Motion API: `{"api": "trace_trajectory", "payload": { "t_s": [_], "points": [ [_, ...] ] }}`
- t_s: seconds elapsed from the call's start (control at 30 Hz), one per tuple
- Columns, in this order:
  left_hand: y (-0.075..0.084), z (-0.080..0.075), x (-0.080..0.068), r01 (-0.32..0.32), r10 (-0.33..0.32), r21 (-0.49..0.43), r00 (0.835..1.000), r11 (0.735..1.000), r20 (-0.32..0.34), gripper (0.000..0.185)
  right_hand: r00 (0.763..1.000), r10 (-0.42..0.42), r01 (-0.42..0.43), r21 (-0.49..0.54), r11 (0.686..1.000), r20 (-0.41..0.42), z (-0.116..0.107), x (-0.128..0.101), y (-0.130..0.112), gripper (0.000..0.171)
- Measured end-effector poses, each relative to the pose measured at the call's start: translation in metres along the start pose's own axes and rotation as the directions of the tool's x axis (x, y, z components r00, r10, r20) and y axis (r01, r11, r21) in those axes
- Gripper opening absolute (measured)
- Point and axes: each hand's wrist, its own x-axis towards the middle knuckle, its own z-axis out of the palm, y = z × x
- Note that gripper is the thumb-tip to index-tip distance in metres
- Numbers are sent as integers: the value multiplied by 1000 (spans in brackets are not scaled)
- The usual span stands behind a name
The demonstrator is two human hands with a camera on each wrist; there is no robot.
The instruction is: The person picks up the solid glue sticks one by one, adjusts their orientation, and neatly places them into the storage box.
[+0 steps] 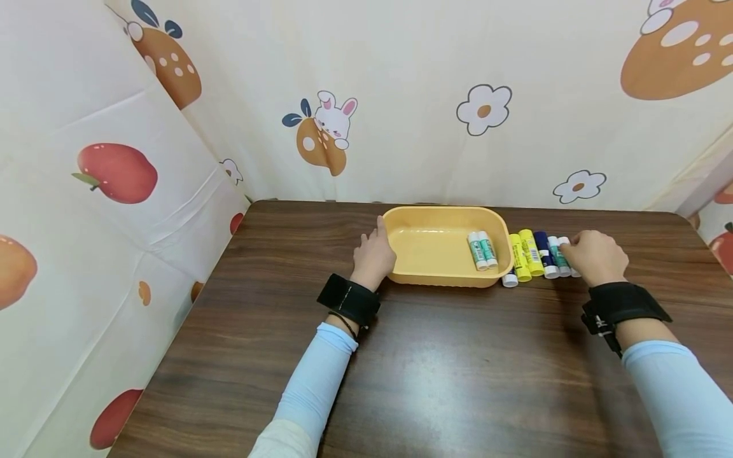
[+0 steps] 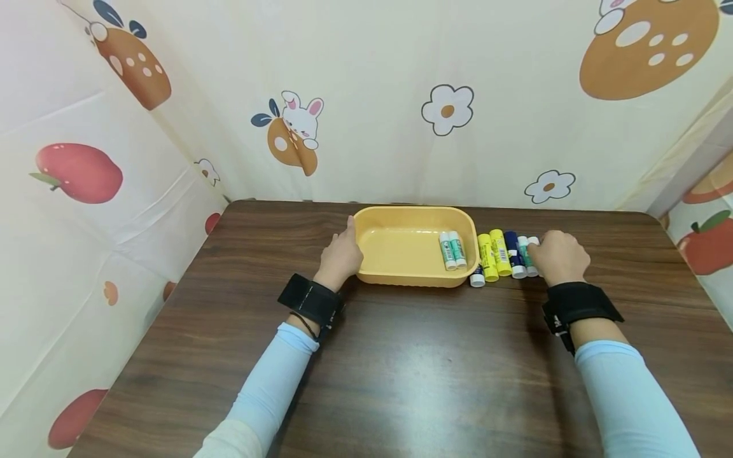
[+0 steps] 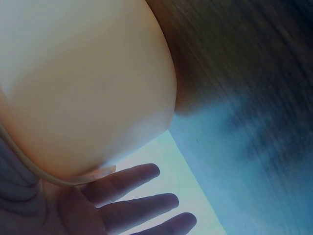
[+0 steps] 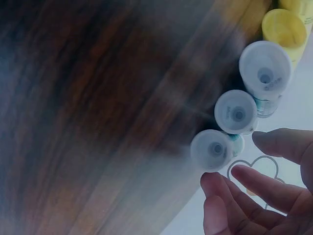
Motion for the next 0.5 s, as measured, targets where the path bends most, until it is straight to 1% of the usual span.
{"api": "trace_trajectory", "payload": {
  "t_s": [0.2, 0.5],
  "points": [
    [0, -1, 0, 9, -9, 2, 1000, 1000, 15, 67, 998, 39, -39, -8, 999, 58, 2, 2, 2, 41],
    [2, -2, 0, 22, -21, -10, 999, 1000, 29, 67, 993, 47, -48, 12, 999, 109, -2, 2, 5, 36]
  ]
}}
